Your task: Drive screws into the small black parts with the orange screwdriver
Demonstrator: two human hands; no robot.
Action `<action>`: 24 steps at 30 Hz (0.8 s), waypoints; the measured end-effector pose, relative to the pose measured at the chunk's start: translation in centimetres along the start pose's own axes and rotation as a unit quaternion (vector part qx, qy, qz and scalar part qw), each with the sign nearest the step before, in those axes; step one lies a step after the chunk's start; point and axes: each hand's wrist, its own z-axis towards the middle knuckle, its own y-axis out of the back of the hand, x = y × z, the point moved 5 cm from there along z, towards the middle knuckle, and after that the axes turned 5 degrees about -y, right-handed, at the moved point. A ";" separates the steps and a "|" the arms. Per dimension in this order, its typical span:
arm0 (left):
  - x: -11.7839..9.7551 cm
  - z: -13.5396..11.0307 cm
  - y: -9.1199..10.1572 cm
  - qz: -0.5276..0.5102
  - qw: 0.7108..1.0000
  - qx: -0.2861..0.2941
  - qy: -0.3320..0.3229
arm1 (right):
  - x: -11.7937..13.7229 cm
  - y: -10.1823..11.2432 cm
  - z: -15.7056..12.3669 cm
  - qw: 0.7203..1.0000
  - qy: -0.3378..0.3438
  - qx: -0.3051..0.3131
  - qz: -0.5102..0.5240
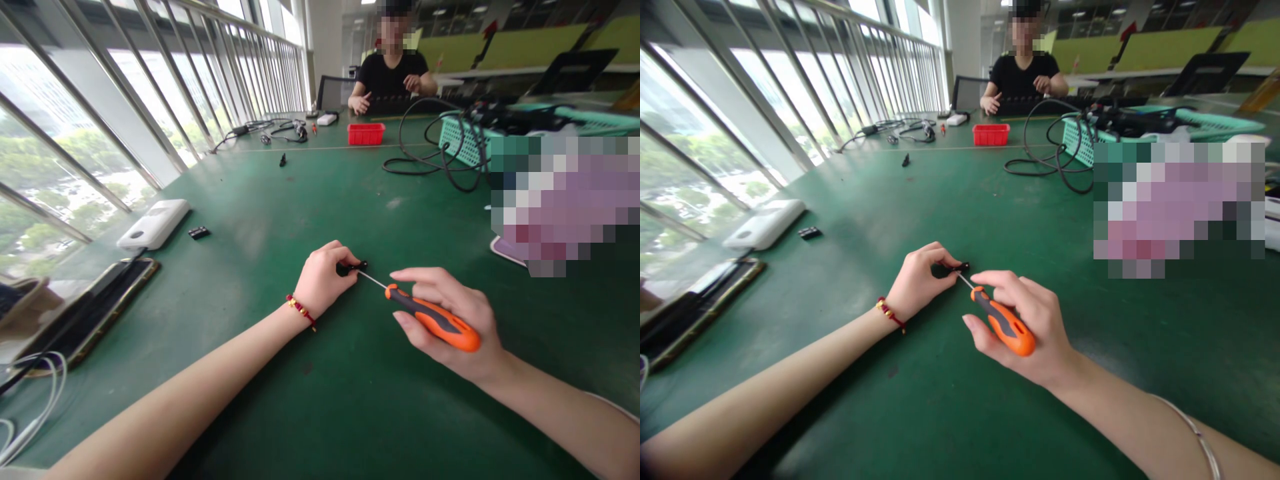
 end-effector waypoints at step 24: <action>0.2 0.0 -0.1 -0.008 1.000 0.003 -0.005 | 0.1 -0.2 -0.1 0.999 0.030 0.004 -0.023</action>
